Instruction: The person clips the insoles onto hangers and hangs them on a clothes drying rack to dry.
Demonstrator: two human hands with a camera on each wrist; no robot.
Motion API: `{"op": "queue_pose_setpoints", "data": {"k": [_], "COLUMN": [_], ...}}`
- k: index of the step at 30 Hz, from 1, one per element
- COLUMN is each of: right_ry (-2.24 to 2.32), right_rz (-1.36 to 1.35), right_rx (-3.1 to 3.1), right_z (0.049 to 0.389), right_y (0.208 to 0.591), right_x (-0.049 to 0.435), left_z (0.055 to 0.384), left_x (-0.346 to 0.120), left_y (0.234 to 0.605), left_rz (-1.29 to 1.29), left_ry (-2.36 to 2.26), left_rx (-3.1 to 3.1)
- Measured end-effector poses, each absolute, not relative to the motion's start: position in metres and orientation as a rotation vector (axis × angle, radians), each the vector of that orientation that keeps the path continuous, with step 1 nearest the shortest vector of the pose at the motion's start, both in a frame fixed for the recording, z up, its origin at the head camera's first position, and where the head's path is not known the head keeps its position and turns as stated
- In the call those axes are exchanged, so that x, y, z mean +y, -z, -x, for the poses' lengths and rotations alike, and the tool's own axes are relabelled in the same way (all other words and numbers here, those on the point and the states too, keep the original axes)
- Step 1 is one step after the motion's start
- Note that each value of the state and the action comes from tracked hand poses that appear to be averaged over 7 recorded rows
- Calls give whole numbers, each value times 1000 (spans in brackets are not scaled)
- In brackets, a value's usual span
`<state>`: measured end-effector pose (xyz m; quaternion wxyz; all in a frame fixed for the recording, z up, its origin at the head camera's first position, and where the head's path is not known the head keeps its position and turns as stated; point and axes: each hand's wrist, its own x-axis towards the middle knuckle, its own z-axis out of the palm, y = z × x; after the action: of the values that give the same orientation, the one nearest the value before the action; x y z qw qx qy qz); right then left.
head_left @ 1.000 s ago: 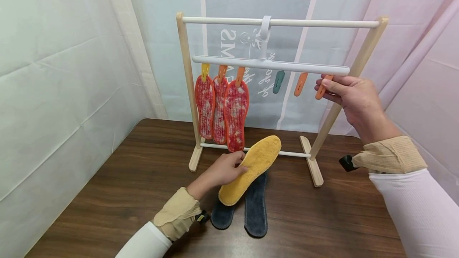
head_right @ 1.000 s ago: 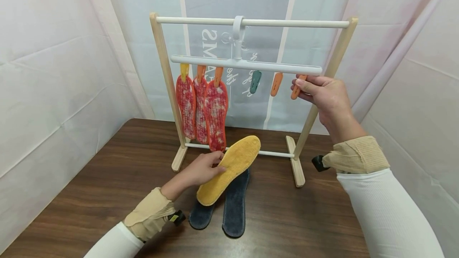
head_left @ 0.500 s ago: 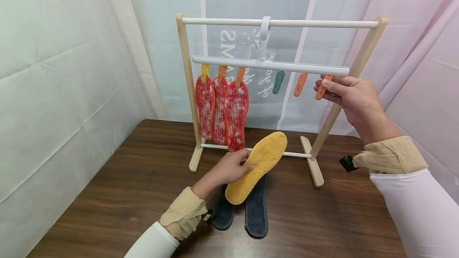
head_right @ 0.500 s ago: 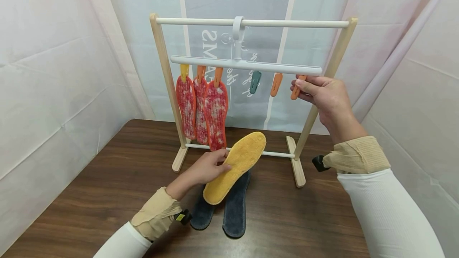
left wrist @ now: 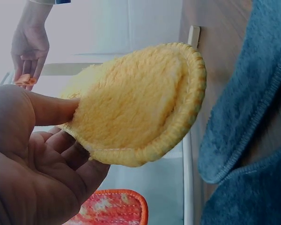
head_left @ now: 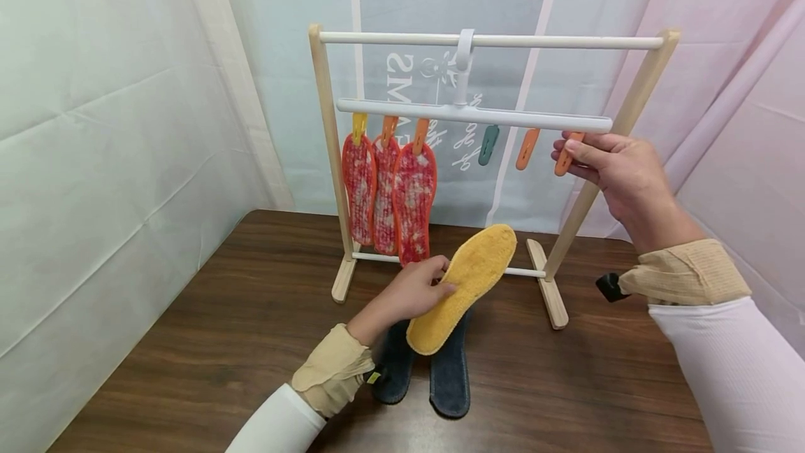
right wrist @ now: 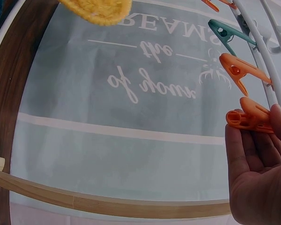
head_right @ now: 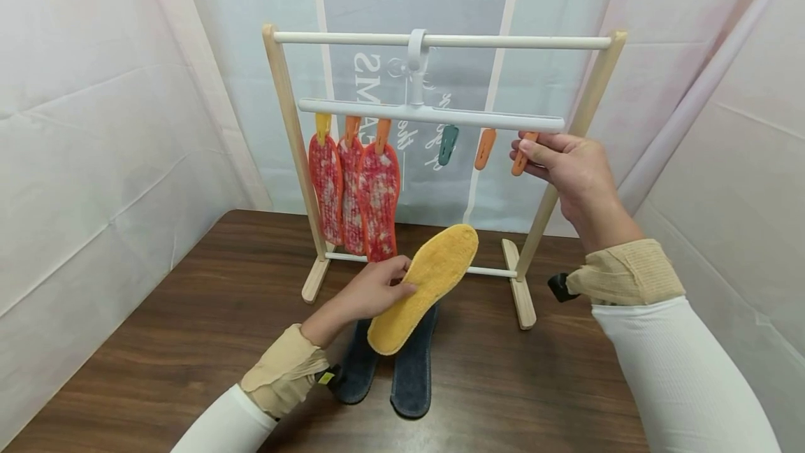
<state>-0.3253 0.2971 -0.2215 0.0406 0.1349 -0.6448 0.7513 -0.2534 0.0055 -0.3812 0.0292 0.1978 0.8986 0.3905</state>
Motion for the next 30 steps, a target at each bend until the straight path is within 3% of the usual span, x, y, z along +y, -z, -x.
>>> {"op": "queue_pose_setpoints", "data": {"k": [30], "right_ry": [-2293], "right_rz": [-375], "right_rx": [-1936], "right_z": [316], "right_y": [220], "right_x": [288], "left_z": [267], "left_x": [21], "left_y": [354], "left_rz": [-695], "left_ry": [-1271], "left_rx": [2711]}}
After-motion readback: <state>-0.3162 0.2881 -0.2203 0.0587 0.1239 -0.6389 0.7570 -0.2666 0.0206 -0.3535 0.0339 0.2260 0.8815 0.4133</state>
